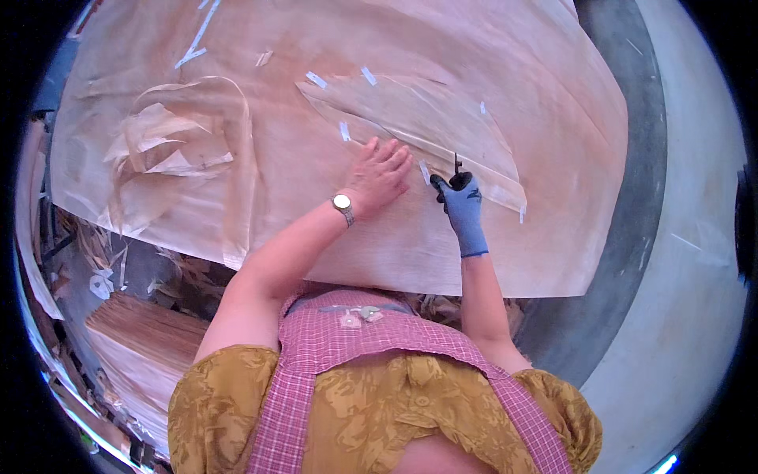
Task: The person prepares thin sheets of wood veneer by smoothing them on a table, trimming excess material with a small knife, and applying tape to the edges.
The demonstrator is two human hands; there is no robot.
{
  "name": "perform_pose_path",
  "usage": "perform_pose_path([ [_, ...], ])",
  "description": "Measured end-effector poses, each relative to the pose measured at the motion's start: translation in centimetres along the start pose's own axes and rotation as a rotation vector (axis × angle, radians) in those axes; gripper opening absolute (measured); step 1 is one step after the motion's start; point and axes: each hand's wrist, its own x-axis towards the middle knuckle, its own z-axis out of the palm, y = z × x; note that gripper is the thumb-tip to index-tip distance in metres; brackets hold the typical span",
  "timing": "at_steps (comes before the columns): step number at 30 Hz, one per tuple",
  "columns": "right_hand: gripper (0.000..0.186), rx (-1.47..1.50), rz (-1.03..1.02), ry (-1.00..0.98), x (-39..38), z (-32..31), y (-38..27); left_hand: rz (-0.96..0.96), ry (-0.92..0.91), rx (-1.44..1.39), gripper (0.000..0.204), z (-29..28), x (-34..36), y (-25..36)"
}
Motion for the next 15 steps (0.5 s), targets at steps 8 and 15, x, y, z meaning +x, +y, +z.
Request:
perform_pose_path([
  [8, 0.027, 0.131, -0.407, 0.445, -0.2, 2.5, 8.0, -0.582, 0.176, 0.045, 0.107, -8.8, -2.6, -5.9],
  [15, 0.034, -0.001, -0.383, 0.481, -1.1, 5.0, 6.4, -1.051, 0.109, 0.351, 0.132, -16.0, -12.8, -15.8],
])
